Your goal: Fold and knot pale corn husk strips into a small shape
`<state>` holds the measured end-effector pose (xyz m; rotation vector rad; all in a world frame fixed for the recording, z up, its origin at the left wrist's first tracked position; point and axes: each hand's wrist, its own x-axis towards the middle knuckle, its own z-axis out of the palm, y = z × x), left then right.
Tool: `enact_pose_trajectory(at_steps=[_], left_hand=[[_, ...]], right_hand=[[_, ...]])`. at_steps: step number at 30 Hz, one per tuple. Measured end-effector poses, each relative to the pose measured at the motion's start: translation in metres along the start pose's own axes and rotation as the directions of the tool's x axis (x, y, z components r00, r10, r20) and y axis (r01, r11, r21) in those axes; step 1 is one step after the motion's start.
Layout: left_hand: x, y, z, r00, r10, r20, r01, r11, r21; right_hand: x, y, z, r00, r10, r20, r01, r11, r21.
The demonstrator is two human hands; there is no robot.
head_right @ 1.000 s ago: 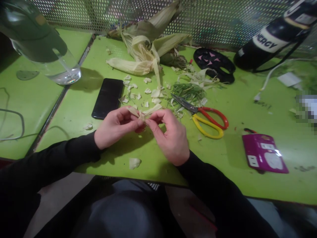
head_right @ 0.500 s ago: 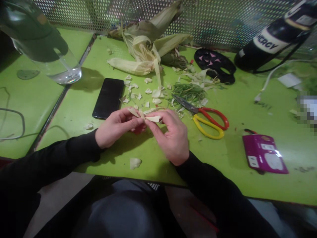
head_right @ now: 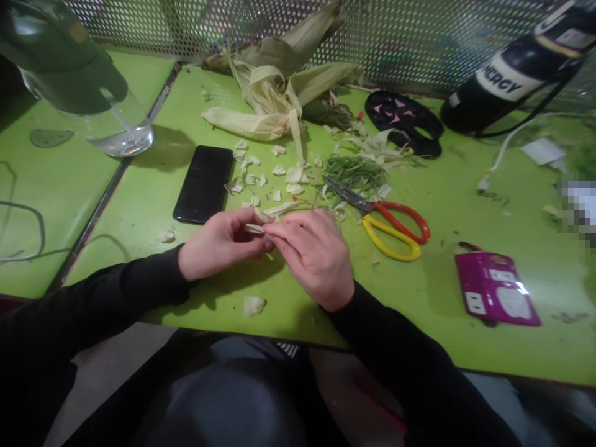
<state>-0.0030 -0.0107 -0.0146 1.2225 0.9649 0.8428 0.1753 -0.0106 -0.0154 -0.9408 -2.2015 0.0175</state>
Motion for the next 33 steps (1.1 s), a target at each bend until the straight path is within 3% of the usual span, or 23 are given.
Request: enact_pose_trajectory(at_steps=[3, 5, 12, 17, 20, 23, 25, 27, 30, 33], left_hand=[[-0.001, 0.003, -0.001, 0.999, 0.012, 0.047, -0.01, 0.999, -0.034], [0.0, 0.006, -0.003, 0.997, 0.005, 0.082, 0.0, 0.998, -0.059], [0.004, 0.011, -0.013, 0.958, -0.139, 0.251, 0.173, 0.978, -0.118], [0.005, 0.014, -0.013, 0.933, -0.218, 0.285, 0.257, 0.961, -0.106], [0.004, 0.013, -0.012, 0.934, -0.226, 0.277, 0.241, 0.97, -0.021], [0.003, 0.011, -0.012, 0.957, -0.2, 0.21, 0.173, 0.975, 0.141], [0.003, 0.01, -0.012, 0.968, -0.196, 0.158, 0.161, 0.965, 0.207], [0.004, 0.009, -0.011, 0.964, -0.223, 0.143, 0.201, 0.967, 0.157], [0.006, 0.011, -0.011, 0.944, -0.282, 0.169, 0.291, 0.956, -0.029], [0.007, 0.014, -0.01, 0.924, -0.343, 0.168, 0.367, 0.92, -0.14]], right_hand=[[0.002, -0.002, -0.001, 0.991, 0.137, -0.01, -0.136, 0.988, 0.068], [0.003, -0.001, -0.003, 0.977, 0.206, 0.05, -0.211, 0.97, 0.122], [0.011, 0.005, -0.011, 0.898, 0.24, 0.368, -0.38, 0.843, 0.379], [0.015, 0.006, -0.013, 0.828, 0.291, 0.479, -0.53, 0.684, 0.501], [0.014, 0.008, -0.011, 0.807, 0.306, 0.506, -0.571, 0.623, 0.534], [0.012, 0.009, -0.01, 0.872, 0.271, 0.408, -0.457, 0.75, 0.478], [0.01, 0.009, -0.01, 0.94, 0.191, 0.283, -0.287, 0.891, 0.351], [0.008, 0.008, -0.011, 0.985, 0.045, 0.167, -0.076, 0.98, 0.181], [0.007, 0.006, -0.013, 0.98, -0.165, 0.113, 0.164, 0.986, 0.018], [0.007, 0.007, -0.014, 0.959, -0.247, 0.139, 0.252, 0.968, -0.016]])
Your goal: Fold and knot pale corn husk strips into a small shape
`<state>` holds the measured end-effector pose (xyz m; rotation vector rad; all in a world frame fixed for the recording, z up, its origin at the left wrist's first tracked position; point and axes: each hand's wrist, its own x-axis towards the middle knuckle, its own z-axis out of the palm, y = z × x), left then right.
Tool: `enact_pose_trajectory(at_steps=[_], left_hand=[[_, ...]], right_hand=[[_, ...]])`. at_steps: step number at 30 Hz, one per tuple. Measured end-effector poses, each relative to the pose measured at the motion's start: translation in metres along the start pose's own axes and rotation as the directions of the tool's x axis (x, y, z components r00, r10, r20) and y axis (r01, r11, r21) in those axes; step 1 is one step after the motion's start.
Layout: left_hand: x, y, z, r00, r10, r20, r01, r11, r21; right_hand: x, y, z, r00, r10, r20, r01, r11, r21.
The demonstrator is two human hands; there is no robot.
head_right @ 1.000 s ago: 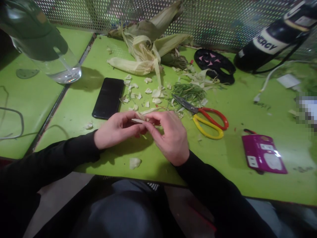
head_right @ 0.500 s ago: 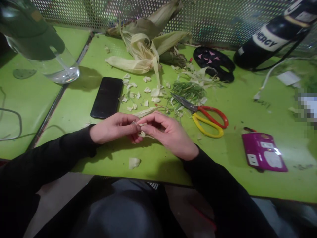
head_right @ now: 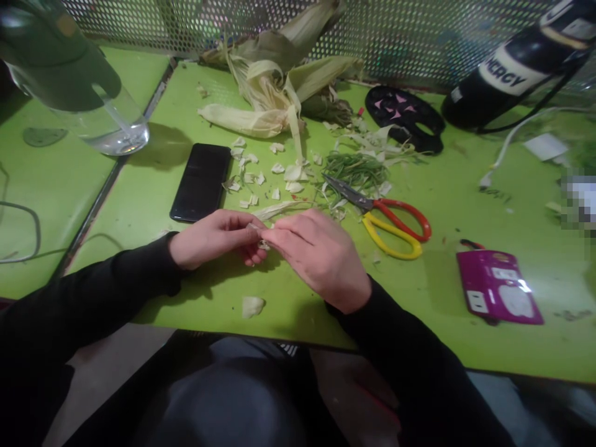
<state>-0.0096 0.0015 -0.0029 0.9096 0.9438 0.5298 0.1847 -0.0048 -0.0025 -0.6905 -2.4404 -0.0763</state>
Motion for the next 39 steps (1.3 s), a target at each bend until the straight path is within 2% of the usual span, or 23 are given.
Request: enact_pose_trajectory(at_steps=[3, 6, 10, 14, 18, 25, 34, 39], left_hand=[[-0.001, 0.002, 0.001, 0.999, -0.039, -0.015, 0.038, 0.998, -0.055], [-0.002, 0.002, 0.001, 0.999, -0.037, -0.01, 0.036, 0.996, -0.077], [-0.002, 0.001, -0.002, 0.998, -0.003, 0.057, 0.006, 0.998, -0.068], [0.0, -0.001, -0.008, 0.994, 0.005, 0.109, -0.001, 0.999, -0.036], [0.002, -0.004, -0.012, 0.992, -0.018, 0.123, 0.022, 0.999, -0.026], [0.003, -0.005, -0.015, 0.986, 0.001, 0.167, 0.01, 0.998, -0.061], [0.004, -0.008, -0.011, 0.985, 0.079, 0.154, -0.079, 0.997, -0.002], [0.004, -0.009, -0.008, 0.987, 0.079, 0.142, -0.079, 0.997, -0.004]], right_hand=[[0.001, 0.002, -0.002, 0.999, -0.007, 0.036, 0.005, 1.0, 0.03], [0.002, 0.003, -0.004, 0.997, 0.047, 0.062, -0.053, 0.992, 0.111], [0.002, 0.002, -0.007, 0.983, 0.155, 0.098, -0.172, 0.966, 0.195], [0.002, 0.001, -0.007, 0.975, 0.192, 0.113, -0.213, 0.952, 0.219], [0.001, 0.003, -0.007, 0.98, 0.155, 0.127, -0.178, 0.966, 0.19], [0.0, 0.001, -0.009, 0.987, 0.089, 0.135, -0.095, 0.995, 0.043], [0.001, -0.005, -0.009, 0.976, 0.171, 0.136, -0.178, 0.983, 0.042], [0.0, -0.006, -0.009, 0.985, 0.066, 0.159, -0.054, 0.996, -0.073]])
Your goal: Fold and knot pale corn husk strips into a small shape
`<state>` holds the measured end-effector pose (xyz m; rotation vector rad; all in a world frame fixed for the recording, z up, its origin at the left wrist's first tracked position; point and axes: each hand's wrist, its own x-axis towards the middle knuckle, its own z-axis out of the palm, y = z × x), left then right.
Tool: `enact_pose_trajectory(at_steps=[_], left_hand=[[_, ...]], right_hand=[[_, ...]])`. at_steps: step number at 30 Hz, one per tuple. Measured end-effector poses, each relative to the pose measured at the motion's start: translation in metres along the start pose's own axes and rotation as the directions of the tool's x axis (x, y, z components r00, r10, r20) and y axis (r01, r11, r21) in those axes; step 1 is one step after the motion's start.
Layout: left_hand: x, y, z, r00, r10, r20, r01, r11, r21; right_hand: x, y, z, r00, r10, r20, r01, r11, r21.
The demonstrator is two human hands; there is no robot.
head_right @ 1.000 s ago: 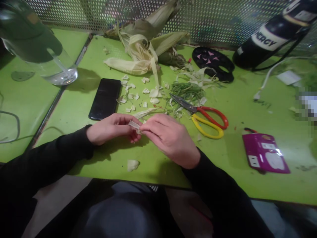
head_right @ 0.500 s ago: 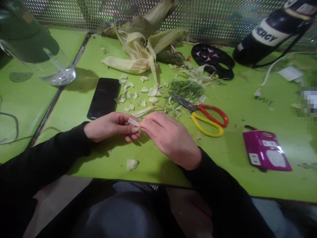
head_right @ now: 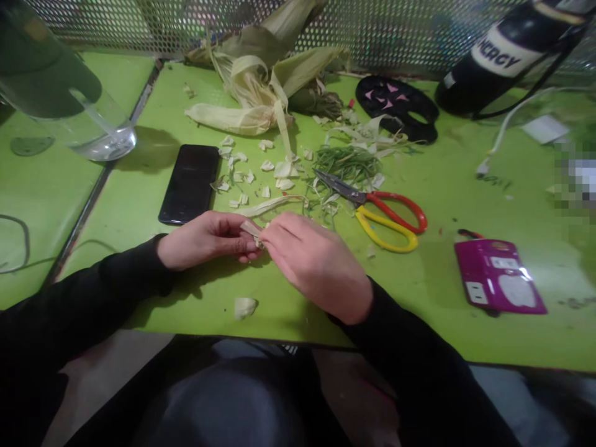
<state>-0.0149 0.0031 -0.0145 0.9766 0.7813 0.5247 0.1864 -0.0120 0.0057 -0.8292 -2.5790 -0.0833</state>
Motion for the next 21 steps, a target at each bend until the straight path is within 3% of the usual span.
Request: enact_pose_trajectory(at_steps=[7, 15, 21], left_hand=[[0.0003, -0.0005, -0.001, 0.999, -0.033, 0.002, 0.033, 0.999, -0.029], [-0.0005, 0.0011, -0.0014, 0.999, -0.046, 0.012, 0.046, 0.999, -0.022], [-0.0011, 0.0029, -0.0004, 0.993, -0.114, 0.022, 0.116, 0.981, -0.155]], right_hand=[[-0.0037, 0.0017, -0.0037, 0.998, -0.039, 0.048, 0.04, 0.999, -0.024], [0.0003, 0.0034, -0.0018, 0.979, 0.199, 0.055, -0.206, 0.936, 0.285], [-0.0004, 0.0076, -0.0034, 1.0, 0.002, 0.025, -0.006, 0.989, 0.149]])
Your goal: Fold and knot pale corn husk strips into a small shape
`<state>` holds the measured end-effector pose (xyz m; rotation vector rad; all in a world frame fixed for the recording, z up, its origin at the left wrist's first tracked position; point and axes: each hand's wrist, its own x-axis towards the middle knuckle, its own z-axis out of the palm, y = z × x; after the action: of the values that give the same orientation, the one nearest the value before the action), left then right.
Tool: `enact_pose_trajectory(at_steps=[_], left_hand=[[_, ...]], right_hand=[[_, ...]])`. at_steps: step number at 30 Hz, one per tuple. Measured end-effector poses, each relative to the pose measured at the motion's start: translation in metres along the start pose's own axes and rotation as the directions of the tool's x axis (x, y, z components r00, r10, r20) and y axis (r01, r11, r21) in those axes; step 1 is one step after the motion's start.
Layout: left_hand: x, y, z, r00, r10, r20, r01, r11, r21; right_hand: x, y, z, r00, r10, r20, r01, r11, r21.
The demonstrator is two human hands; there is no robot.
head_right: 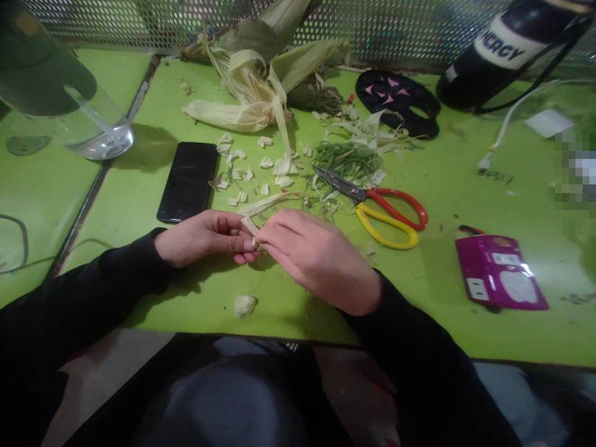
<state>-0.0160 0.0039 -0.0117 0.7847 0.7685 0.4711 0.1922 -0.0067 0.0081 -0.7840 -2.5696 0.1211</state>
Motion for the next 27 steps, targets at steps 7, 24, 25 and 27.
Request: enact_pose_trajectory(at_steps=[7, 24, 25, 27], left_hand=[[0.0002, -0.0019, 0.0011, 0.997, -0.073, 0.027, 0.076, 0.99, -0.12], [-0.0013, -0.0029, 0.0059, 0.998, 0.031, -0.062, -0.03, 1.0, 0.006], [-0.0014, -0.0024, 0.006, 0.998, 0.031, -0.063, -0.031, 0.999, 0.011], [-0.0015, -0.0017, 0.0063, 0.997, 0.034, -0.069, -0.033, 0.999, 0.018]], right_hand=[[0.0, 0.0019, -0.0058, 0.999, -0.029, 0.045, 0.028, 0.999, 0.024], [0.0021, -0.0016, 0.0024, 0.995, 0.082, 0.051, -0.087, 0.991, 0.104], [0.0024, -0.0023, 0.003, 0.994, 0.103, 0.042, -0.107, 0.988, 0.114], [0.0026, -0.0033, 0.0036, 0.989, 0.148, 0.029, -0.15, 0.98, 0.127]])
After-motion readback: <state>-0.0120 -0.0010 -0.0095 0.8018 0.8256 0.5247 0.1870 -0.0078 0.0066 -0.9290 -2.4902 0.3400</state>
